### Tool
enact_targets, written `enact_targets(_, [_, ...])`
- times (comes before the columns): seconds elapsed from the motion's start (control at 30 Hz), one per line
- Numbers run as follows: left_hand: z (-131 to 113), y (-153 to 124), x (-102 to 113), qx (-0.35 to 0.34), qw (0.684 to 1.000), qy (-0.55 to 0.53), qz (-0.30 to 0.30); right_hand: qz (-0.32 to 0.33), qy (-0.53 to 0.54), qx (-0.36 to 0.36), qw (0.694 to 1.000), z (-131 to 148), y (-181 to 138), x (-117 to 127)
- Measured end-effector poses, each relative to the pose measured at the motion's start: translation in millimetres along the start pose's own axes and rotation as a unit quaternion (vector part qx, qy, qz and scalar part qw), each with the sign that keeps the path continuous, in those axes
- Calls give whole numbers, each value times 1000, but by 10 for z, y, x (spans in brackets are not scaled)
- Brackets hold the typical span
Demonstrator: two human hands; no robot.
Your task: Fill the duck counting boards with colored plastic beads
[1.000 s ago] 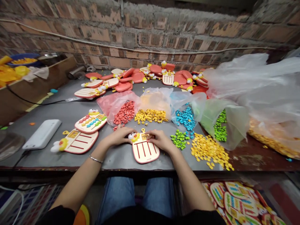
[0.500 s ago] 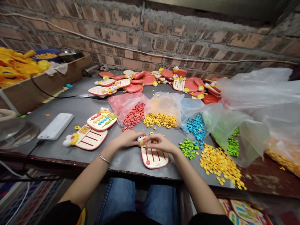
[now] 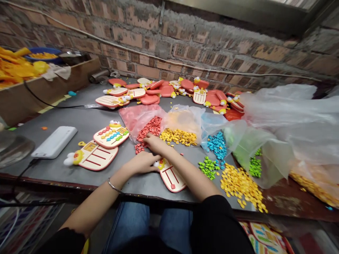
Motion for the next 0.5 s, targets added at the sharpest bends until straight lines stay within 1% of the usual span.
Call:
enact_targets(0.1, [22, 30, -24, 0, 1000, -2, -5, -11, 12, -15, 1000, -46, -125, -4])
enact_targets(0.17, [39, 49, -36, 1, 1000, 0, -7, -3, 15, -26, 1000, -88, -213, 23])
enact_targets(0.27, [76, 69, -37, 5, 1000, 8, -8, -5, 33, -35, 999, -150, -409, 149])
enact_targets(0.33, [104, 75, -15, 16, 1000, 14, -18, -45, 64, -48, 996, -198, -623, 303])
enact_targets(0.4, [112, 72, 28, 14, 999, 14, -46, -105, 106, -81, 986, -268, -910, 476])
enact_targets(0.5, [70, 53, 88, -26, 996, 1, -88, -184, 166, -152, 957, -392, -1390, 653])
Point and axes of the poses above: each hand's wrist, its own y-axis towards the middle knuckle, its own x-axis out of the back of the hand, z = x × y, the point moved 3 cm from there along y, towards the middle knuckle, and after that the axes turned 8 degrees about -y, right-handed, at the moved point
